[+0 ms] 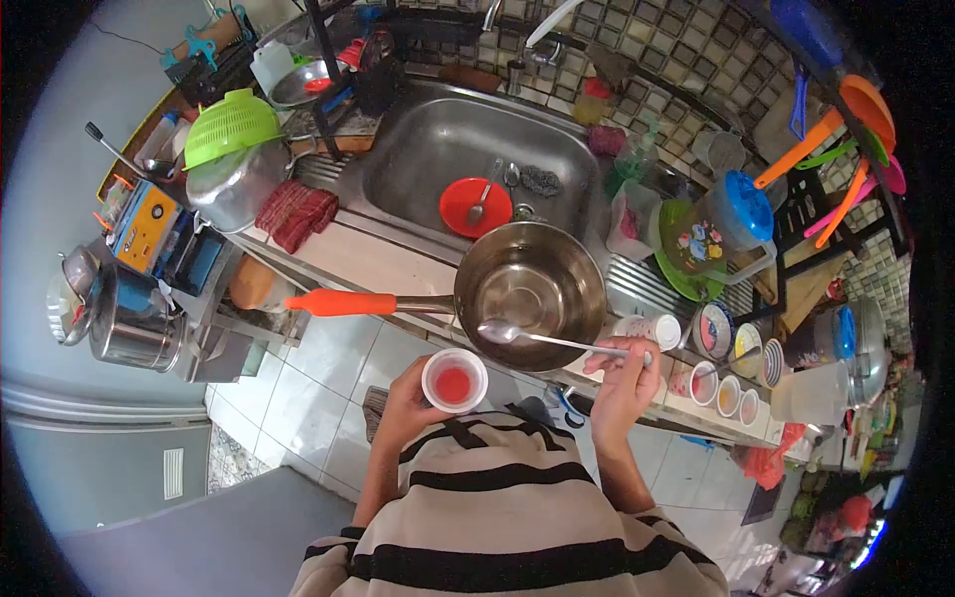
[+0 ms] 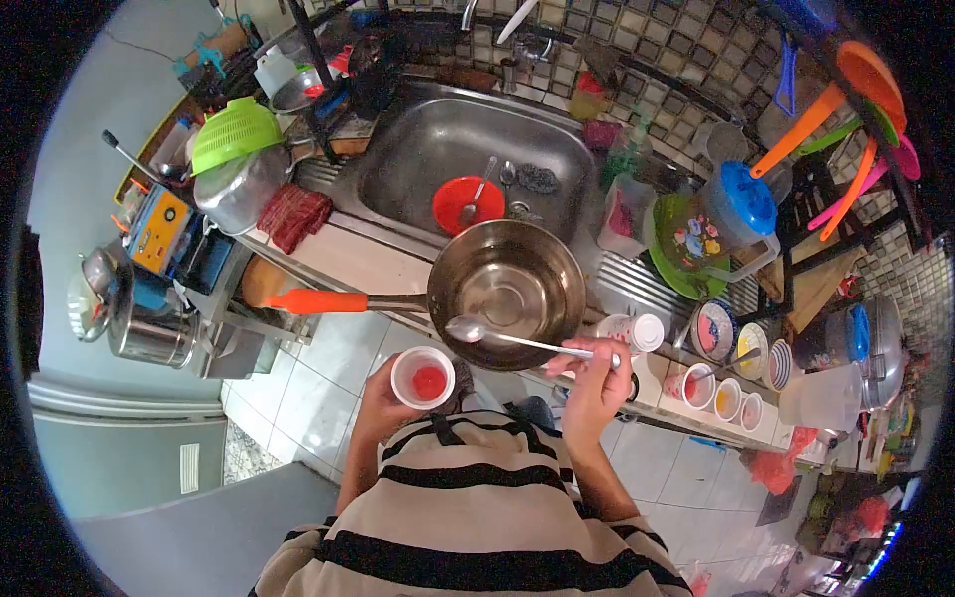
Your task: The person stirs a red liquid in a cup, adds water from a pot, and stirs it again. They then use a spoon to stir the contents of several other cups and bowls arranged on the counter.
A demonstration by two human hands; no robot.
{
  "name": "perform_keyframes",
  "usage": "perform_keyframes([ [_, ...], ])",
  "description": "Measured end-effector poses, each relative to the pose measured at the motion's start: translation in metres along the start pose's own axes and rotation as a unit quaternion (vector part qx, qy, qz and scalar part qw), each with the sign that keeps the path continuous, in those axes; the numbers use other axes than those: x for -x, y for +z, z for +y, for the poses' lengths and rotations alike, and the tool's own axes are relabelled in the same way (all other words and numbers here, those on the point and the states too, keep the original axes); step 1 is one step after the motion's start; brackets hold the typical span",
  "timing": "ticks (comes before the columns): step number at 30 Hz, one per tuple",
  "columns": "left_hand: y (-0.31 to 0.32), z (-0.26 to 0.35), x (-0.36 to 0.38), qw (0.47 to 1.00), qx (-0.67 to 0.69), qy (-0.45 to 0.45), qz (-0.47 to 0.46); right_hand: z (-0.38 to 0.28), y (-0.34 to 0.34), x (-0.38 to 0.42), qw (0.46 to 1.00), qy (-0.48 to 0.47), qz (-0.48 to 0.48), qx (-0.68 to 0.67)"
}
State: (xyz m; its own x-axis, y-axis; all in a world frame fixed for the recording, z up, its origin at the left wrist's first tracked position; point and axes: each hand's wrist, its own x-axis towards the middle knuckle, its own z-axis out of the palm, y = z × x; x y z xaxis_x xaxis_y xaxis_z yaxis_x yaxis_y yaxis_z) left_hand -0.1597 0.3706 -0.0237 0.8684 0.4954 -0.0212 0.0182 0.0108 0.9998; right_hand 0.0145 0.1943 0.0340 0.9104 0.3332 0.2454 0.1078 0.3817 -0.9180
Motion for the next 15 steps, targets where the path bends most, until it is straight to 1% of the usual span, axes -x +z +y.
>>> perform_keyframes([
  [2, -0.002, -0.001, 0.001, 1.000, -0.009, -0.006, 0.010, 0.017, -0.010, 0.006, 0.996, -0.020, 0.075, 0.034],
  [3, -0.003, -0.003, 0.001, 1.000, -0.010, -0.006, 0.011, 0.021, -0.011, 0.008, 0.996, -0.020, 0.075, 0.033],
  [5, -0.005, -0.006, 0.001, 1.000, -0.012, 0.004, 0.011, 0.027, -0.012, 0.011, 0.992, -0.013, 0.110, 0.066],
  [9, -0.003, -0.003, -0.001, 1.000, -0.017, -0.001, 0.010, 0.036, -0.018, 0.012, 0.992, 0.007, 0.092, 0.090],
  [11, -0.003, -0.003, -0.001, 1.000, -0.021, -0.014, 0.007, 0.039, -0.021, 0.012, 0.991, 0.058, 0.089, 0.081],
  [12, -0.003, -0.004, -0.001, 1.000, -0.021, -0.014, 0.007, 0.041, -0.022, 0.011, 0.991, 0.058, 0.089, 0.080],
  [14, -0.003, -0.006, -0.001, 0.999, -0.033, -0.004, 0.003, 0.042, -0.023, 0.009, 0.991, 0.090, 0.101, 0.017],
  [15, -0.003, -0.005, -0.001, 0.999, -0.033, -0.004, 0.003, 0.042, -0.022, 0.008, 0.991, 0.090, 0.101, 0.016],
])
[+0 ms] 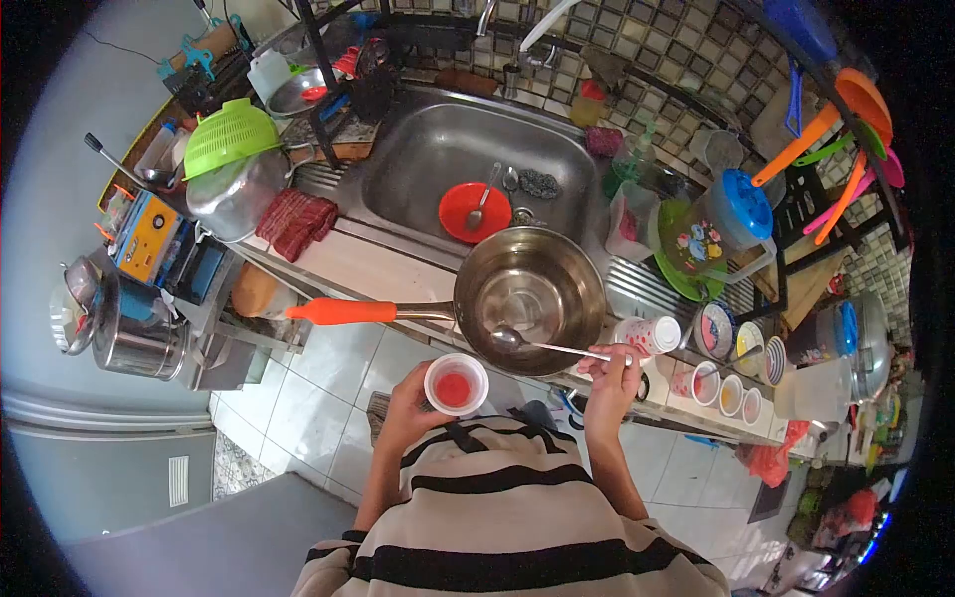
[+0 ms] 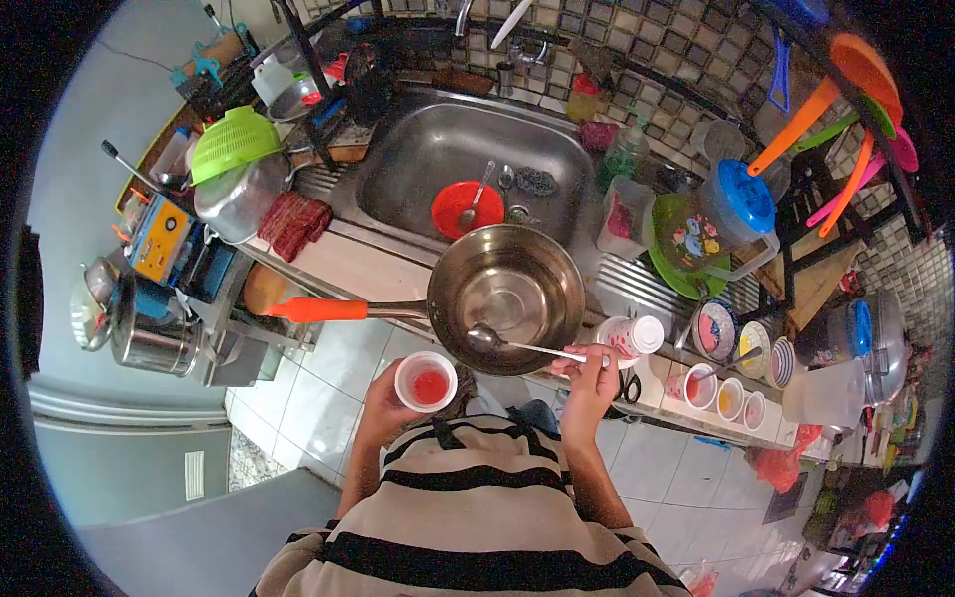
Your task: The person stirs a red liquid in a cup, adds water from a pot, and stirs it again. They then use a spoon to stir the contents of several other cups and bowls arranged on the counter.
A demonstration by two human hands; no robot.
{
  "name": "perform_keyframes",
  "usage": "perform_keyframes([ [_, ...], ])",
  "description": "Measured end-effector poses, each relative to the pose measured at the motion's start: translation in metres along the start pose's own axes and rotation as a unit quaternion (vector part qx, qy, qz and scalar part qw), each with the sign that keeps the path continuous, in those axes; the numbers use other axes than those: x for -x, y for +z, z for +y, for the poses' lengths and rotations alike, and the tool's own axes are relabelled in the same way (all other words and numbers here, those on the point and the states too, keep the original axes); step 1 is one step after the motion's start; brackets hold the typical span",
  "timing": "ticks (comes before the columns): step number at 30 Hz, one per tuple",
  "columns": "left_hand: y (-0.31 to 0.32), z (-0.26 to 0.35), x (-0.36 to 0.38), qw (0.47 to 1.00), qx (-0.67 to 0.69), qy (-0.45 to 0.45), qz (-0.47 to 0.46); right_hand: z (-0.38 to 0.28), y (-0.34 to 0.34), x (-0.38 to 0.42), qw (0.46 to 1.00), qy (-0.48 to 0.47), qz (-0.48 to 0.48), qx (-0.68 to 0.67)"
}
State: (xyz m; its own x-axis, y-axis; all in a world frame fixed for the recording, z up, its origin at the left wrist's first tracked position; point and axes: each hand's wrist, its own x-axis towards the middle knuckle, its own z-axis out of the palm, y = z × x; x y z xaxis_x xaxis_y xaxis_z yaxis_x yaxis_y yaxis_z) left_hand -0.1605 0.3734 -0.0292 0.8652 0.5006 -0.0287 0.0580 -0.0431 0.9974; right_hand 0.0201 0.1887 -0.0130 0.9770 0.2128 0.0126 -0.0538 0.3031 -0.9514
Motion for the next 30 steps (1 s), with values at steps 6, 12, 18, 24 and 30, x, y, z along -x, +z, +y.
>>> perform_keyframes([
  [6, 0.002, 0.003, 0.001, 1.000, -0.017, -0.002, -0.002, -0.007, 0.001, -0.001, 0.997, 0.032, 0.023, -0.073],
  [12, 0.009, -0.004, -0.001, 1.000, 0.008, -0.004, -0.010, -0.040, 0.009, 0.010, 0.995, 0.022, -0.011, -0.097],
  [18, 0.015, 0.001, -0.002, 0.999, -0.009, 0.014, -0.029, -0.053, 0.013, 0.030, 0.974, -0.124, -0.187, 0.037],
  [24, 0.016, 0.005, -0.001, 0.999, 0.011, 0.002, -0.030, -0.049, 0.011, 0.021, 0.987, -0.123, -0.098, 0.001],
  [30, 0.016, -0.002, 0.001, 1.000, 0.018, 0.008, -0.016, -0.023, 0.001, -0.007, 0.996, -0.089, 0.001, 0.000],
])
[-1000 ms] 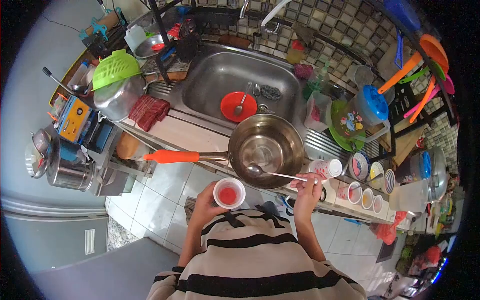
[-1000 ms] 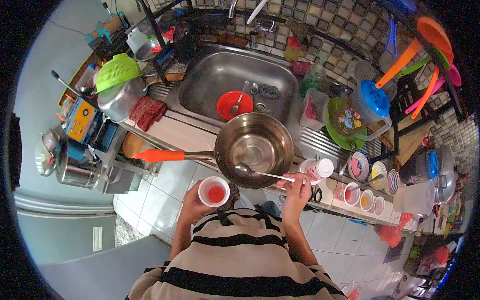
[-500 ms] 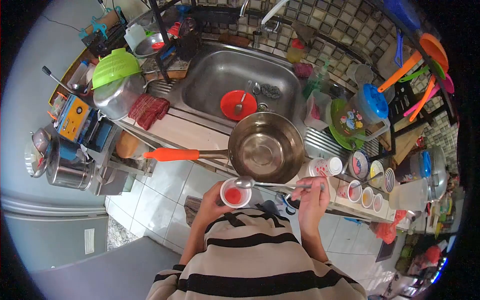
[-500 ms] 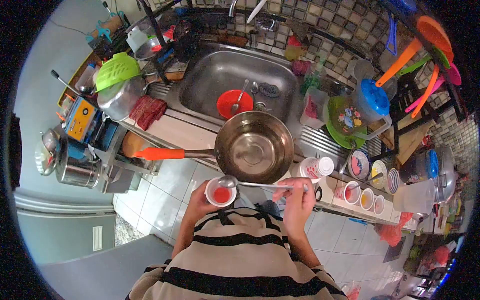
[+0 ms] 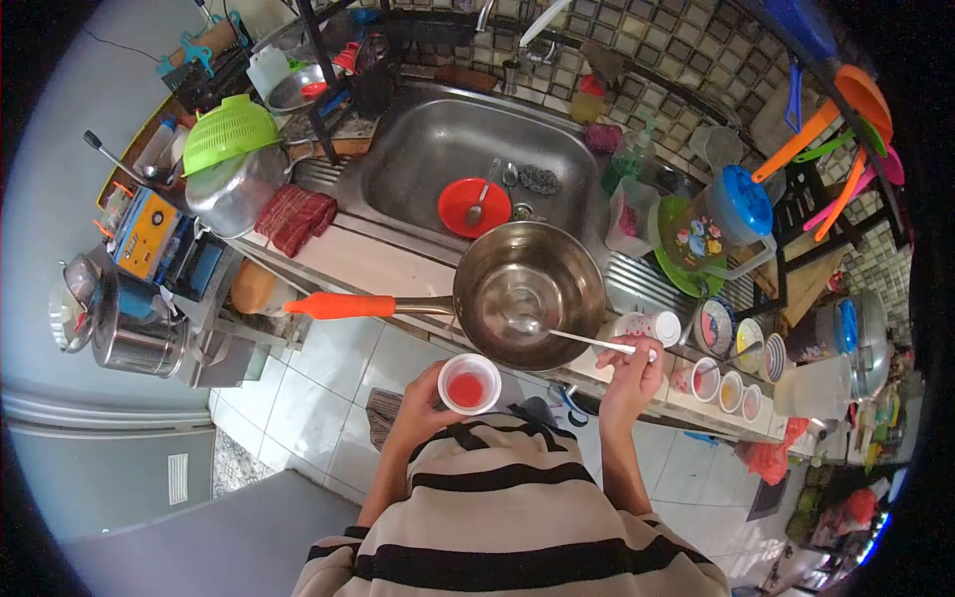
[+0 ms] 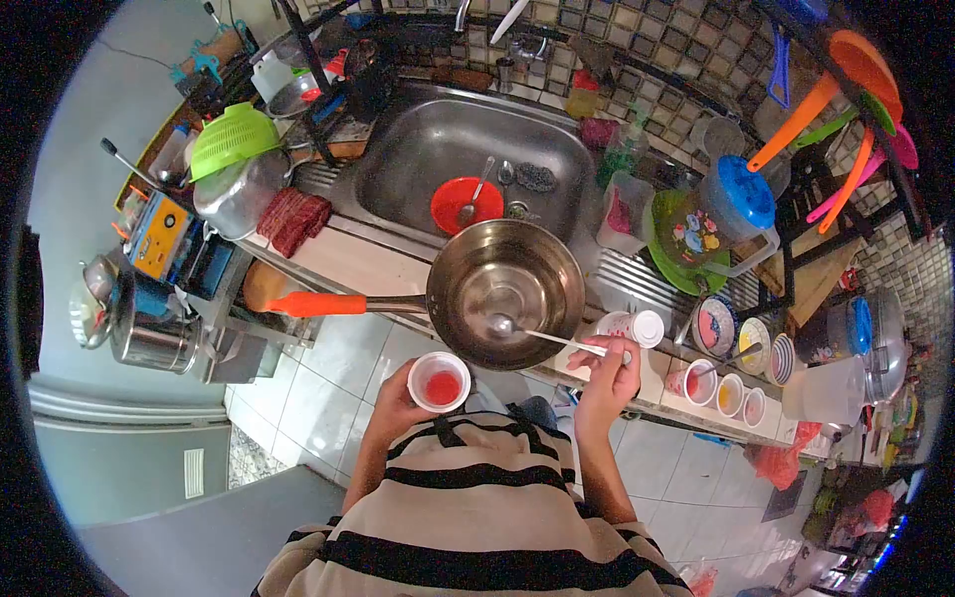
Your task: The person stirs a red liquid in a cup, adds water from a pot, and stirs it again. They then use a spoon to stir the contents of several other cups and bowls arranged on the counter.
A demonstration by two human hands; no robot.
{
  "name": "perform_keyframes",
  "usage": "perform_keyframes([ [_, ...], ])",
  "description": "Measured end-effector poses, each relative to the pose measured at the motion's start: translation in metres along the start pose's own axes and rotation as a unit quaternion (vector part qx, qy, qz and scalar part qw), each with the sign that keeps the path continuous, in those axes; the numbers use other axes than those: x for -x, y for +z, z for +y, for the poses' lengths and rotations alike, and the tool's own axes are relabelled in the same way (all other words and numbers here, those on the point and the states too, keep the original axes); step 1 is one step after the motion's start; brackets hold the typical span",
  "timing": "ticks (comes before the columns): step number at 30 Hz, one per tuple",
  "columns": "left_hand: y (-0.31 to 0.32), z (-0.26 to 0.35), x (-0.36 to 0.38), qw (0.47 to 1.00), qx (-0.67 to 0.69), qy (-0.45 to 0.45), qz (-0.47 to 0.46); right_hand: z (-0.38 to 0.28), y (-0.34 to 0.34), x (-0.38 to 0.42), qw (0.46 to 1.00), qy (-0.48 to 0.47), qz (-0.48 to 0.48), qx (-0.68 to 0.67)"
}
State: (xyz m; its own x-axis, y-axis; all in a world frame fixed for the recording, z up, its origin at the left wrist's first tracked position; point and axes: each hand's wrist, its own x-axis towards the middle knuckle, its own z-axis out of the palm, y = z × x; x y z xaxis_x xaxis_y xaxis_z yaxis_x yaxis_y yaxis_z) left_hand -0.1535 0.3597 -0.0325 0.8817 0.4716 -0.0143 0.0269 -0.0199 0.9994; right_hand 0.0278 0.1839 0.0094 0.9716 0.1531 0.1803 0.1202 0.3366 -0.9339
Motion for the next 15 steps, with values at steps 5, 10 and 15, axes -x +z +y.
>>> perform_keyframes([
  [5, -0.001, -0.001, 0.001, 1.000, 0.011, -0.004, -0.001, 0.013, 0.000, -0.003, 0.997, 0.025, -0.017, 0.067],
  [10, -0.002, -0.006, 0.001, 1.000, 0.021, -0.006, 0.002, 0.022, -0.004, -0.007, 0.993, 0.119, -0.017, 0.012],
  [15, -0.002, -0.005, 0.001, 0.999, 0.027, -0.016, 0.006, 0.016, -0.003, -0.008, 0.989, 0.136, 0.001, -0.051],
])
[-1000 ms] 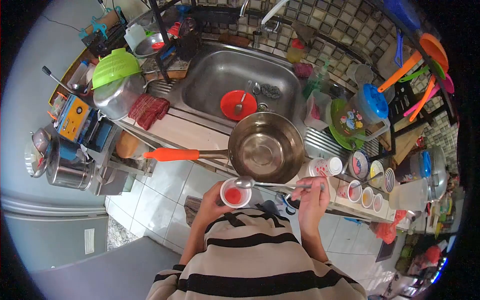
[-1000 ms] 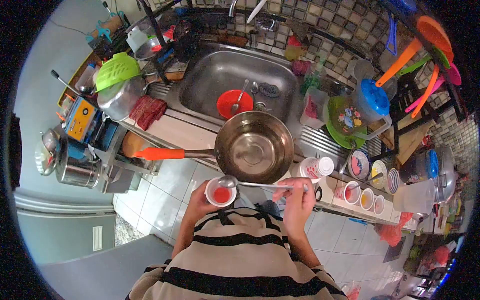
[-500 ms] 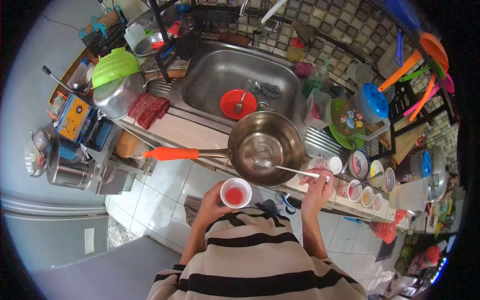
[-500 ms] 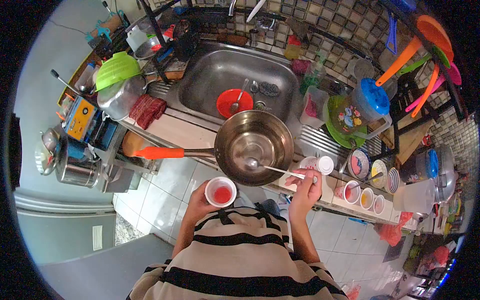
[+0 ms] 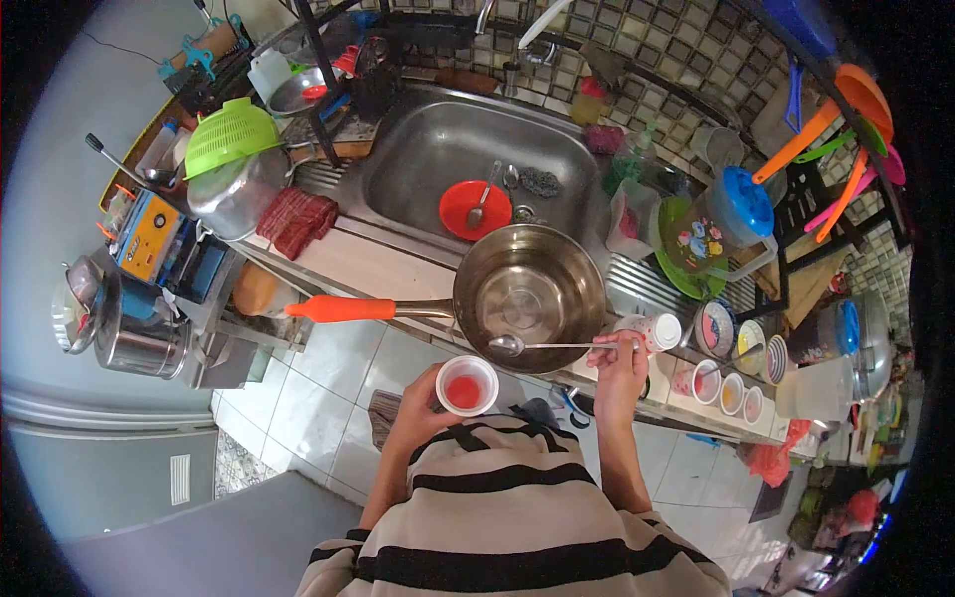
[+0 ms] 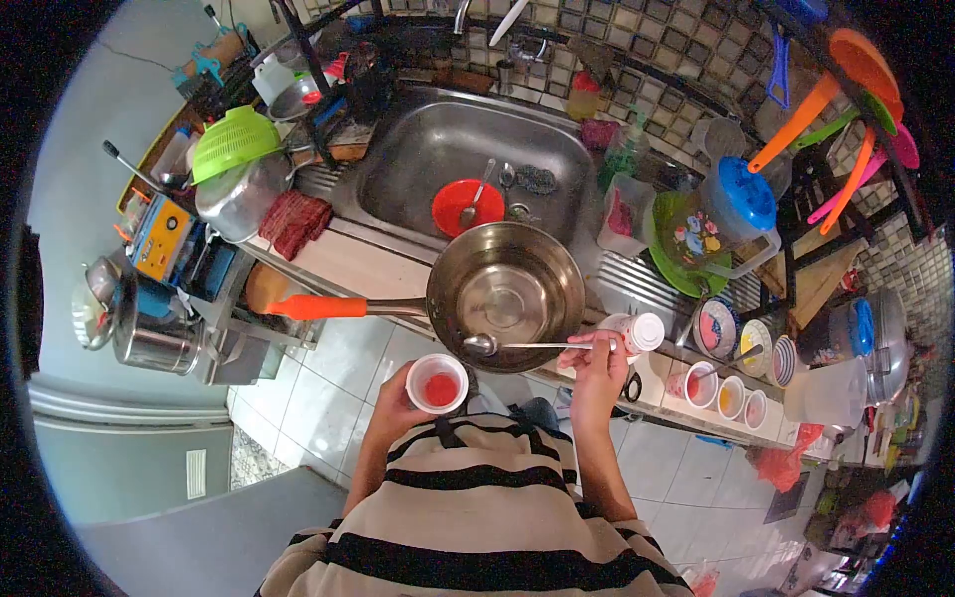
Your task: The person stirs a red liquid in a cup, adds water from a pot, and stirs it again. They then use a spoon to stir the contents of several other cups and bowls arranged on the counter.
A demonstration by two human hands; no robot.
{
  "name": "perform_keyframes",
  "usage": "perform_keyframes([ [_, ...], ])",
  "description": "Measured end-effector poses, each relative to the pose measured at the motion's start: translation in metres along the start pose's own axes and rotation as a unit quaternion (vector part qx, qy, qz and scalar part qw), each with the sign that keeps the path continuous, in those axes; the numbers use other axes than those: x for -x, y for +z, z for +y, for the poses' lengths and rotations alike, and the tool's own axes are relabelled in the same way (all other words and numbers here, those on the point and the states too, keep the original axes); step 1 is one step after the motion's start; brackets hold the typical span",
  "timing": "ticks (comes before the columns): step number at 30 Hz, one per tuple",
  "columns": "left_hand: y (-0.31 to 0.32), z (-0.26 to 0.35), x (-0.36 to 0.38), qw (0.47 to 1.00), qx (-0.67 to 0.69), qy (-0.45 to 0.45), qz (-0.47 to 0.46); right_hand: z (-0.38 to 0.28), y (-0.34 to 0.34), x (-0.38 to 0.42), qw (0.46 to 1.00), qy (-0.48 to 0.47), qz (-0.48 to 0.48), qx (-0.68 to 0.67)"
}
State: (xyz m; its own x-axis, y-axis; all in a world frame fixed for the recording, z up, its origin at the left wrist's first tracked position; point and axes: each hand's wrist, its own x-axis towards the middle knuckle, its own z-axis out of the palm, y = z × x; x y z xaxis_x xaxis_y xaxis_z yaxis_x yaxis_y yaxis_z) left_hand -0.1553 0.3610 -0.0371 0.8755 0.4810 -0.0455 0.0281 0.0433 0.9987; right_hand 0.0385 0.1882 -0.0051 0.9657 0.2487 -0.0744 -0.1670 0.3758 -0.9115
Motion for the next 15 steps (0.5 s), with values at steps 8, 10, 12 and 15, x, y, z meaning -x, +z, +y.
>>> perform_keyframes([
  [8, 0.003, 0.005, -0.002, 1.000, -0.007, 0.003, -0.002, -0.031, 0.012, 0.014, 0.999, -0.013, -0.015, -0.026],
  [10, 0.005, 0.006, -0.003, 1.000, 0.003, 0.002, -0.003, -0.038, 0.017, 0.022, 0.997, -0.022, -0.072, -0.008],
  [12, 0.005, 0.007, -0.005, 1.000, 0.013, 0.000, -0.005, -0.043, 0.024, 0.030, 0.992, -0.042, -0.119, 0.022],
  [15, 0.004, 0.006, -0.006, 1.000, -0.020, -0.002, -0.020, -0.043, 0.024, 0.037, 0.971, -0.104, -0.200, 0.077],
])
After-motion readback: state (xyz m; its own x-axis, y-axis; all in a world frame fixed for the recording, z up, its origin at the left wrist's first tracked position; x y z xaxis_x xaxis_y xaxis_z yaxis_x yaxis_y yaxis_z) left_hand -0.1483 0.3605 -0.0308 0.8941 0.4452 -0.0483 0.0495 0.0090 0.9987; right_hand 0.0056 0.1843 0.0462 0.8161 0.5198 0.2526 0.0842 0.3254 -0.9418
